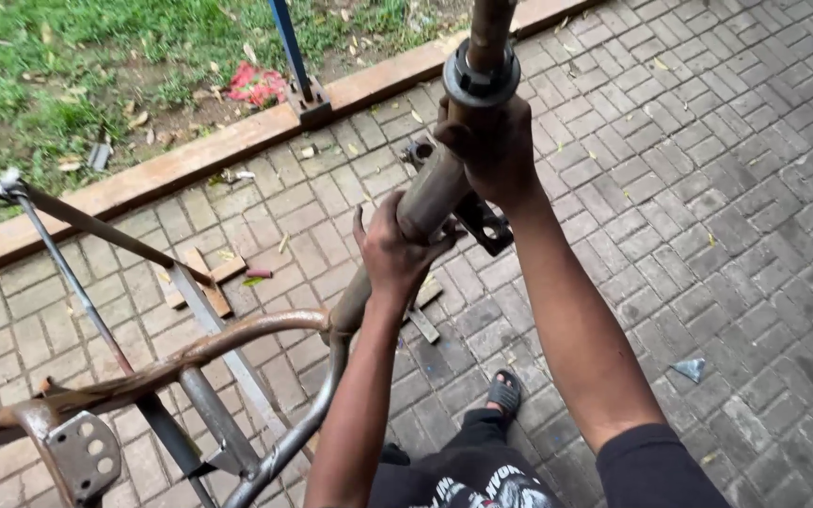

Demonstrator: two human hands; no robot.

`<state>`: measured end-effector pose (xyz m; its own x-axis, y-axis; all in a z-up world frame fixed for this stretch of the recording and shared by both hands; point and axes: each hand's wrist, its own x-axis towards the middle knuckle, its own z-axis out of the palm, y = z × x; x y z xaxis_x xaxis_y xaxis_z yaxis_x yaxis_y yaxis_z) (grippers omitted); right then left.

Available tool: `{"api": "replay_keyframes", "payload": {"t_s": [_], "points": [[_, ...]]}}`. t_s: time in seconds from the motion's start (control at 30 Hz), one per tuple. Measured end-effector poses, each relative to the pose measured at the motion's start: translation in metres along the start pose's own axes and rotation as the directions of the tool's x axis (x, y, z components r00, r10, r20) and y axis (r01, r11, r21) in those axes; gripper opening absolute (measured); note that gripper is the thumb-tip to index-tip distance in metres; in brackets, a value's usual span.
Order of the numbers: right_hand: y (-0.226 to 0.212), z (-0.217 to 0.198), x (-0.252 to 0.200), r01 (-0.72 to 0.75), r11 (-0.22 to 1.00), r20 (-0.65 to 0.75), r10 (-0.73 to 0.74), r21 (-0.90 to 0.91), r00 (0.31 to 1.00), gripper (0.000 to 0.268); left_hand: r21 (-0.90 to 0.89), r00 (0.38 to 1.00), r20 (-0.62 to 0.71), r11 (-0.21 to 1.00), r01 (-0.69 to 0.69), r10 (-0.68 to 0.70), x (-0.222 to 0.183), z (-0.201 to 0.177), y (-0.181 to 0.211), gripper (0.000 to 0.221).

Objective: The person is manually sanding a metal motorcycle frame using sandpaper to smooth the surface.

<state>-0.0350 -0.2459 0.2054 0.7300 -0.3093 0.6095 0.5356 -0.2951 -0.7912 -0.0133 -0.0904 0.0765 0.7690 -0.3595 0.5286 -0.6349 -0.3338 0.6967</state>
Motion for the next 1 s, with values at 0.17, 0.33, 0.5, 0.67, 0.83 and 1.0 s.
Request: {"api": "replay_keyframes", "payload": {"t_s": [0.17,0.33,0.5,0.67,0.83,1.0], "points": [[0.023,-0.005,0.001,0.058,0.996,-0.021,-0.059,-0.067,0.998,0.043,-0.045,0.997,-0.067,0.998,0.032,-0.035,-0.021,0.004,-0.029,0.091],[0.029,-0.004,-0.002,0.065,0.986,-0.077,-0.078,-0.156,0.994,0.044,-0.008,0.986,-0.115,0.993,0.119,-0.120,-0.083,0.028,-0.108,0.092],[0.028,-0.005,0.000,0.105,0.979,-0.056,-0.117,-0.177,0.992,0.042,0.097,0.936,-0.104,0.934,0.345,-0.335,-0.124,0.010,-0.135,0.083],[0.025,-0.007,-0.001,0.104,0.980,-0.067,-0.117,-0.168,0.991,0.040,0.112,0.828,0.063,0.829,0.549,-0.557,-0.111,-0.008,-0.113,0.092],[0.034,-0.009,-0.005,0.114,0.984,-0.075,-0.125,-0.135,0.989,0.043,-0.221,0.972,-0.017,0.948,0.227,-0.236,-0.013,0.008,0.003,0.093],[0.027,-0.012,-0.004,0.055,0.986,-0.049,-0.063,-0.155,0.997,0.046,-0.029,0.988,-0.131,0.996,0.083,-0.086,0.011,-0.007,0.042,0.070]]}}
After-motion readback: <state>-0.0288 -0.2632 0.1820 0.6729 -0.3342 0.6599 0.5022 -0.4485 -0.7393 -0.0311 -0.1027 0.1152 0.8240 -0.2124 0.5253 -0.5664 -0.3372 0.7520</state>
